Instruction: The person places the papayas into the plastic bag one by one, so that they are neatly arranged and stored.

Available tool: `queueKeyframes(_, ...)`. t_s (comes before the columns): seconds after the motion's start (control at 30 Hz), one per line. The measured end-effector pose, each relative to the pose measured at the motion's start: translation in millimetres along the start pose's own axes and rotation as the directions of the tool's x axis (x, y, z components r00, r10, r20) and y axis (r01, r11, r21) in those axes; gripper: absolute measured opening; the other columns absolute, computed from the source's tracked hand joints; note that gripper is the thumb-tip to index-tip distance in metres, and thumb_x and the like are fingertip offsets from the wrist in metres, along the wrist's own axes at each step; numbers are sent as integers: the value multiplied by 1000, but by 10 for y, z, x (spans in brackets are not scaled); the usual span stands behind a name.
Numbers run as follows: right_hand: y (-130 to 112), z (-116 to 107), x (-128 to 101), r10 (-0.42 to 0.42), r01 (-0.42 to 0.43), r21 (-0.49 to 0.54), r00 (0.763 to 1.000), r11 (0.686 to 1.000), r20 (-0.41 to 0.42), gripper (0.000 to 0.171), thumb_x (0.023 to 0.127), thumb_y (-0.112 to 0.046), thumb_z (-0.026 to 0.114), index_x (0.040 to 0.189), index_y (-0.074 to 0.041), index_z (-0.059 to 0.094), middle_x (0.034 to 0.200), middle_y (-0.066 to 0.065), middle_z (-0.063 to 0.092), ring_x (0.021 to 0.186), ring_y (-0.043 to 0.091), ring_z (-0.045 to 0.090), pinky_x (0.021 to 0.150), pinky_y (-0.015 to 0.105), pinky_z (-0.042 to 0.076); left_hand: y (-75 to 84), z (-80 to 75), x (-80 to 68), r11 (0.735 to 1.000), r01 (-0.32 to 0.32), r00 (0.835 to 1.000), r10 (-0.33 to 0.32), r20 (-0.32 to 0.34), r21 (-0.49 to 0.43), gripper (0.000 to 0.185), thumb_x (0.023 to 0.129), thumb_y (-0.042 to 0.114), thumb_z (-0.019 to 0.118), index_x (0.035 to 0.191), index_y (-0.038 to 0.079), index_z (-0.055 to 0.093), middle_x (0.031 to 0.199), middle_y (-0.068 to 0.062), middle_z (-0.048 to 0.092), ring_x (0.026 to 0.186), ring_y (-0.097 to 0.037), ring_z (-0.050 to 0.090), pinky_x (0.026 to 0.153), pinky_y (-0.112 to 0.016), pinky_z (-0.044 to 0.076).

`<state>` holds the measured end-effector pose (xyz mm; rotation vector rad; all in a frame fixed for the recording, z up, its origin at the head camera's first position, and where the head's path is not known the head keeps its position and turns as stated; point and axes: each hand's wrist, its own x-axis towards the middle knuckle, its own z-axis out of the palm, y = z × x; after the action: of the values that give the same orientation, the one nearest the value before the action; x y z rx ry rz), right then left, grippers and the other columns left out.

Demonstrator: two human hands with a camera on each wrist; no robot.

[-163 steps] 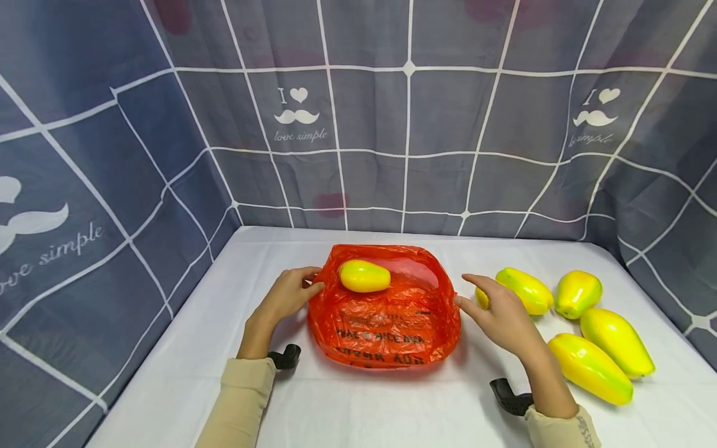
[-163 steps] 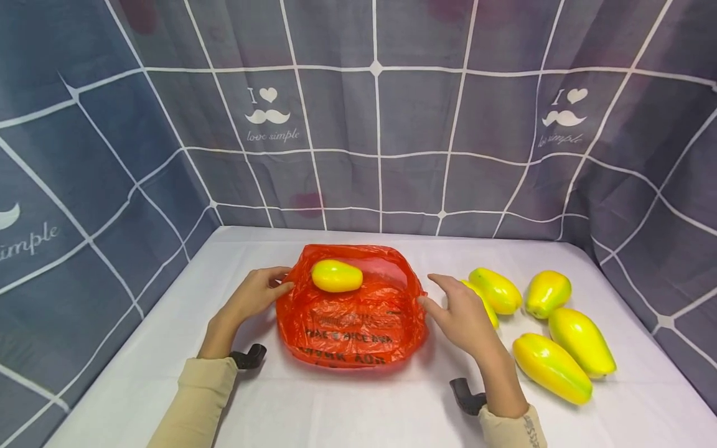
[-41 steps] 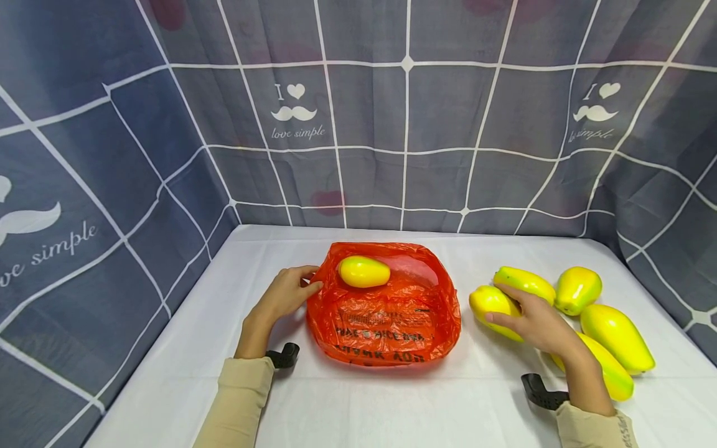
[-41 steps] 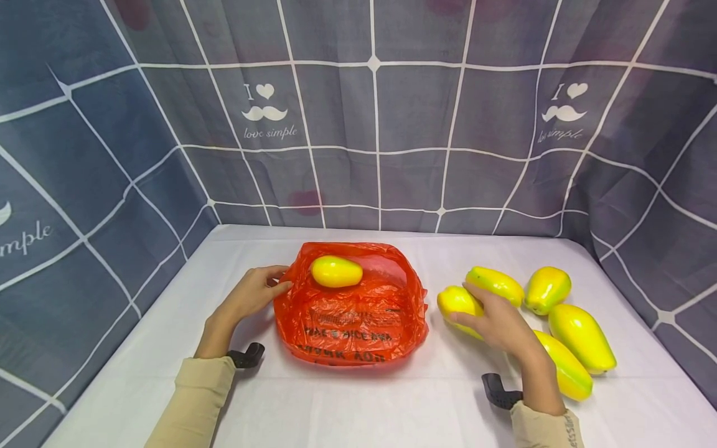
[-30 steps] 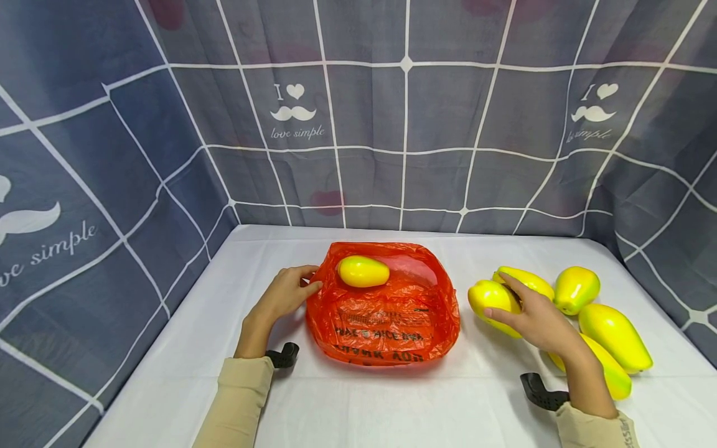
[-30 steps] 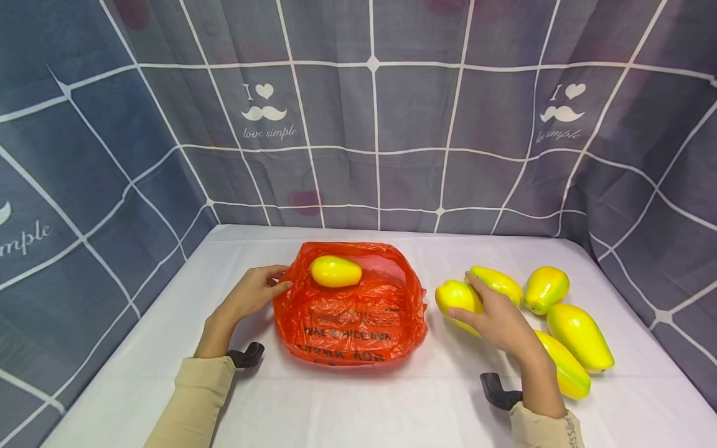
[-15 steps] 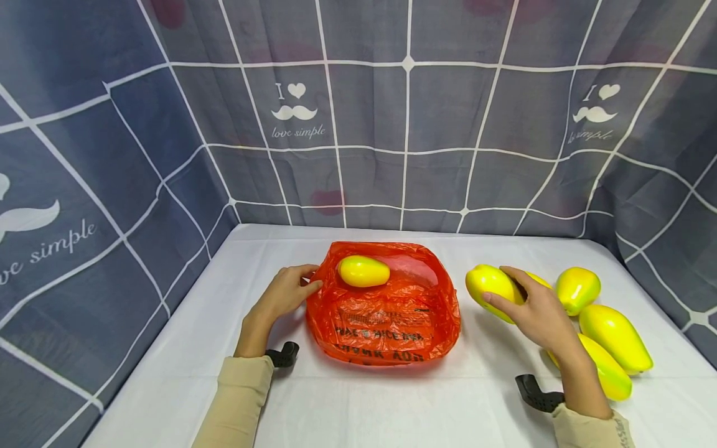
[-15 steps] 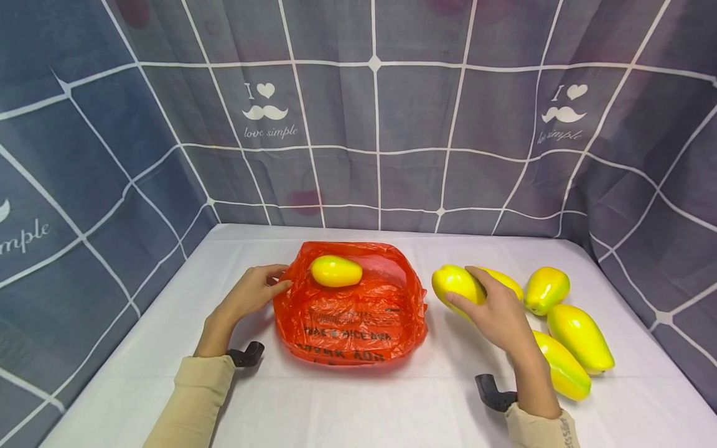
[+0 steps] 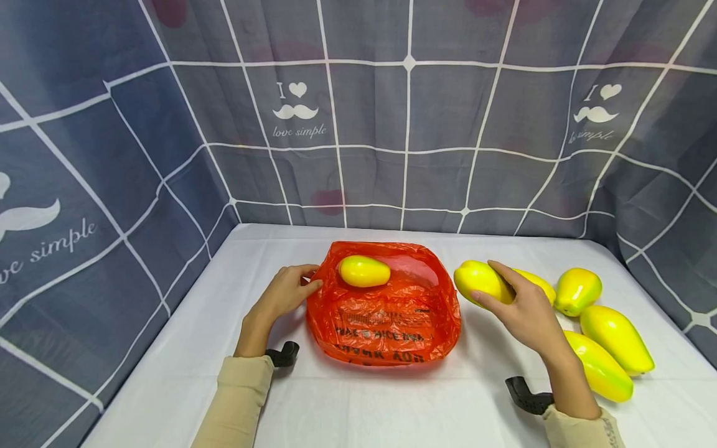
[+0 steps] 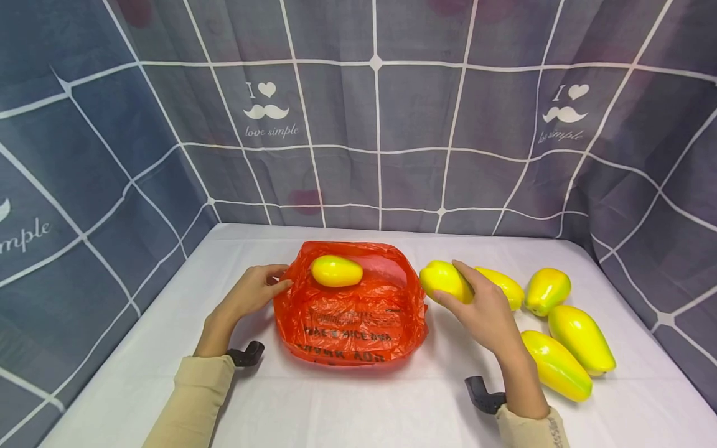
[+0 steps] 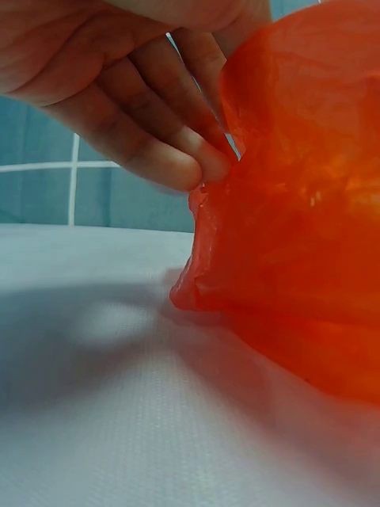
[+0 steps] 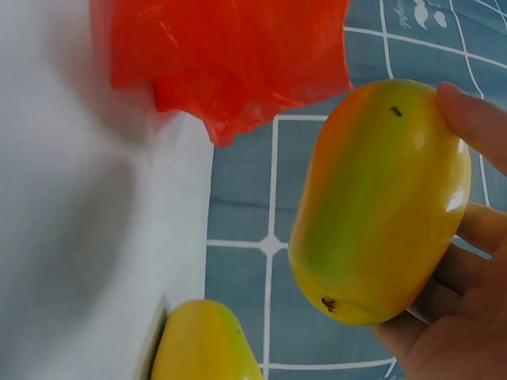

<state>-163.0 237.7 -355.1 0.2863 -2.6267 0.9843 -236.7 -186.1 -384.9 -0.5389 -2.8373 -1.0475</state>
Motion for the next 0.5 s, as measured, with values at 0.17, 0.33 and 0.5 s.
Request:
queueKeyframes(0.17, -55, 29, 7, -15, 15, 2, 1000, 1000, 7, 72, 88, -40, 74, 142, 0, 49, 134, 26, 55, 119, 44, 51, 96, 61, 40, 5, -4, -14, 1000, -5, 1000, 5, -13, -3, 31, 93, 14, 66, 120, 0, 69, 105, -10, 72, 87, -22, 66, 78, -38, 53)
queueKeyframes(0.33, -132, 47, 17, -60, 60, 12, 998, 998, -32, 69, 88, -36, 75, 141, 1, 51, 131, 24, 57, 115, 42, 54, 94, 59, 42, 16, -12, -12, 1000, -25, 999, 25, -24, -5, 29, 92, 13, 66, 119, 0, 70, 100, -9, 72, 84, -21, 65, 75, -35, 52)
queueKeyframes(0.5, -198, 63, 23, -95, 97, 26, 994, 995, -60, 65, 88, -32, 75, 140, 0, 52, 127, 23, 60, 109, 39, 57, 91, 56, 44, 30, -10, 6, 1000, -25, 999, 25, -35, -12, 29, 92, 12, 67, 119, 1, 70, 101, -9, 72, 85, -21, 65, 75, -35, 53)
